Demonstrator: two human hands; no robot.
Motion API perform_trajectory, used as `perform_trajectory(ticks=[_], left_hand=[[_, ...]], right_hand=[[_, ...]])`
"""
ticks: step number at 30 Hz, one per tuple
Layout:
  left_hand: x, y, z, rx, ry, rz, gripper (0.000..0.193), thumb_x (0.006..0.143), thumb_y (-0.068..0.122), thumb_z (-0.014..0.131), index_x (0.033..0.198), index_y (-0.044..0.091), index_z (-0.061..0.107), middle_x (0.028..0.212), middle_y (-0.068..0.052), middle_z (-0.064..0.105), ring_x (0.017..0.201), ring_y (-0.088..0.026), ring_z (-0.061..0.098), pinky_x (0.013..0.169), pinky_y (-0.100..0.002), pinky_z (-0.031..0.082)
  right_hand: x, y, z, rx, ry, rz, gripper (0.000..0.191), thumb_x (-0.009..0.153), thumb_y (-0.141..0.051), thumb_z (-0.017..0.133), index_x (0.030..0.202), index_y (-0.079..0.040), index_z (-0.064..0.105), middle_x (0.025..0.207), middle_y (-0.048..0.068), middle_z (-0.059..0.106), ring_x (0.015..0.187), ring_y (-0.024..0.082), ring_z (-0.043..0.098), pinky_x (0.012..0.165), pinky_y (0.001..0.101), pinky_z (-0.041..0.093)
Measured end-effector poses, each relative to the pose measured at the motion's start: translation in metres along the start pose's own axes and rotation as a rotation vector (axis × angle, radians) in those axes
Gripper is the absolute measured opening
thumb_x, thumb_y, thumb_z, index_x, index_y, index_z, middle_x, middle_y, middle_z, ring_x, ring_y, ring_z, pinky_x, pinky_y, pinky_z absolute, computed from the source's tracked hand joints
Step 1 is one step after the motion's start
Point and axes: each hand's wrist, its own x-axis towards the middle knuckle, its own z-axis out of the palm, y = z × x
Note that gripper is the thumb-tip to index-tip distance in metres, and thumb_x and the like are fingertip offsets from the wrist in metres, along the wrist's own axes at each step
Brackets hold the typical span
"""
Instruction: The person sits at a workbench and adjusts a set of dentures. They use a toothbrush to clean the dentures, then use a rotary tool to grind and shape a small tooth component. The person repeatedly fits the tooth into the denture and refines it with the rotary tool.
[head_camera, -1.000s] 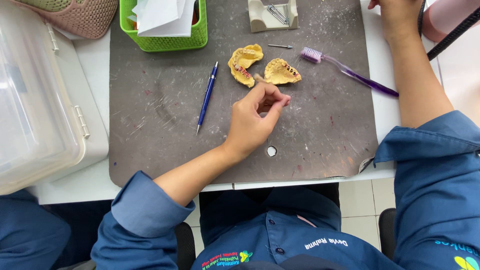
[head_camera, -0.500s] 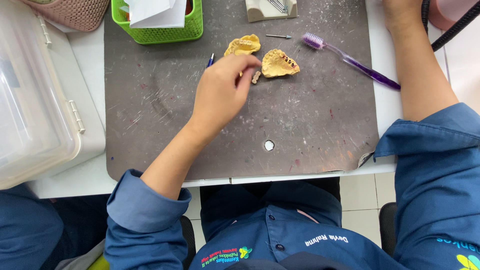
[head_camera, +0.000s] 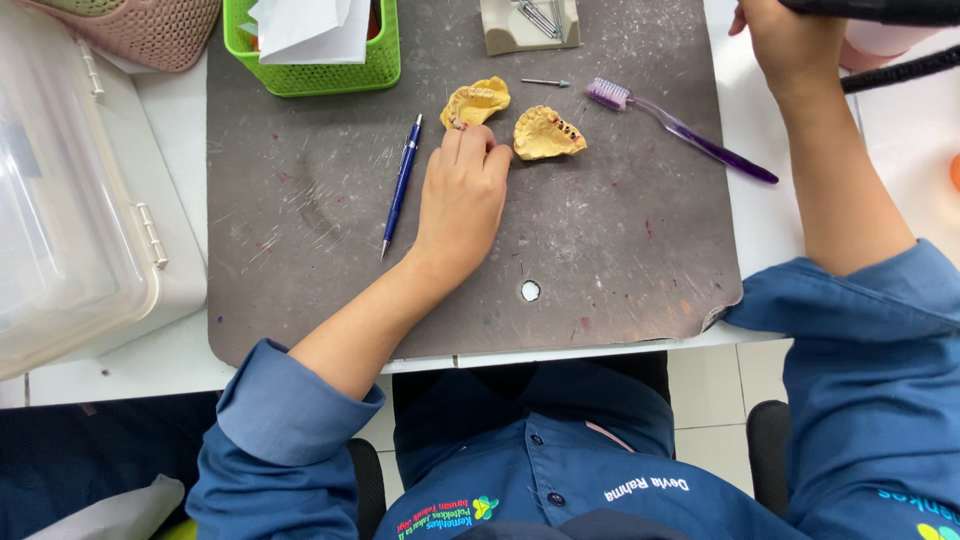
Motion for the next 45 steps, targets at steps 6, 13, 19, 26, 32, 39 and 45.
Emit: perform_trajectory(ticks=[6, 13, 19, 26, 32, 39, 45], left_hand=[[0.001, 0.012, -0.010, -0.061, 0.041, 0.041, 0.020, 0.090, 0.003, 0.067, 0.109, 0.001, 0.065, 0.112, -0.010, 0.064, 0.102, -0.027, 0.061, 0.083, -0.040, 0.046], [0.001, 0.035, -0.020, -0.841, -0.102, -0.226, 0.023, 0.101, 0.005, 0.067, 0.123, 0.000, 0.065, 0.113, -0.011, 0.072, 0.101, -0.022, 0.073, 0.084, -0.032, 0.057], [0.001, 0.039, -0.020, -1.177, -0.093, -0.424, 0.026, 0.101, 0.001, 0.067, 0.126, 0.001, 0.069, 0.114, -0.008, 0.071, 0.103, -0.011, 0.070, 0.090, -0.027, 0.060], [-0.006, 0.052, -0.024, -1.303, -0.131, -0.560, 0.030, 0.098, 0.005, 0.074, 0.127, 0.002, 0.069, 0.113, -0.007, 0.077, 0.102, -0.010, 0.074, 0.091, -0.024, 0.062], [-0.008, 0.054, -0.032, -1.241, -0.155, -0.538, 0.020, 0.096, 0.006, 0.077, 0.116, 0.002, 0.075, 0.105, -0.007, 0.079, 0.092, -0.009, 0.076, 0.082, -0.024, 0.064], [-0.011, 0.053, -0.039, -1.145, -0.141, -0.413, 0.018, 0.096, 0.010, 0.078, 0.112, 0.002, 0.076, 0.107, -0.009, 0.080, 0.093, -0.011, 0.078, 0.080, -0.022, 0.062], [-0.013, 0.053, -0.039, -1.168, -0.166, -0.428, 0.018, 0.096, 0.010, 0.078, 0.112, 0.004, 0.075, 0.105, -0.007, 0.080, 0.092, -0.011, 0.079, 0.079, -0.023, 0.063]], right_hand=[[-0.034, -0.056, -0.003, 0.295, -0.088, -0.024, 0.010, 0.115, 0.002, 0.067, 0.107, 0.007, 0.063, 0.099, 0.013, 0.063, 0.077, 0.014, 0.060, 0.066, 0.0280, 0.057], [-0.077, -0.100, 0.031, 0.519, -0.318, -0.005, 0.016, 0.105, -0.004, 0.063, 0.117, 0.007, 0.061, 0.107, 0.016, 0.065, 0.078, 0.016, 0.067, 0.069, 0.0265, 0.061], [-0.112, -0.126, 0.053, 0.505, -0.338, 0.041, 0.016, 0.099, 0.001, 0.068, 0.113, 0.007, 0.064, 0.115, 0.019, 0.065, 0.096, 0.019, 0.069, 0.079, 0.0309, 0.066], [-0.136, -0.153, 0.056, 0.273, -0.396, -0.051, 0.021, 0.089, 0.003, 0.076, 0.104, -0.003, 0.063, 0.107, 0.013, 0.064, 0.099, 0.024, 0.073, 0.091, 0.0342, 0.066], [-0.138, -0.160, 0.060, 0.239, -0.423, -0.013, 0.022, 0.087, 0.002, 0.076, 0.103, -0.004, 0.063, 0.107, 0.011, 0.065, 0.113, 0.031, 0.075, 0.096, 0.0371, 0.064], [-0.140, -0.164, 0.054, 0.269, -0.454, 0.053, 0.022, 0.087, 0.002, 0.076, 0.104, -0.005, 0.064, 0.110, 0.010, 0.065, 0.109, 0.030, 0.076, 0.098, 0.0379, 0.065], [-0.139, -0.168, 0.051, 0.244, -0.463, 0.035, 0.022, 0.086, 0.000, 0.077, 0.102, -0.006, 0.063, 0.110, 0.010, 0.065, 0.107, 0.028, 0.076, 0.097, 0.0378, 0.065]])
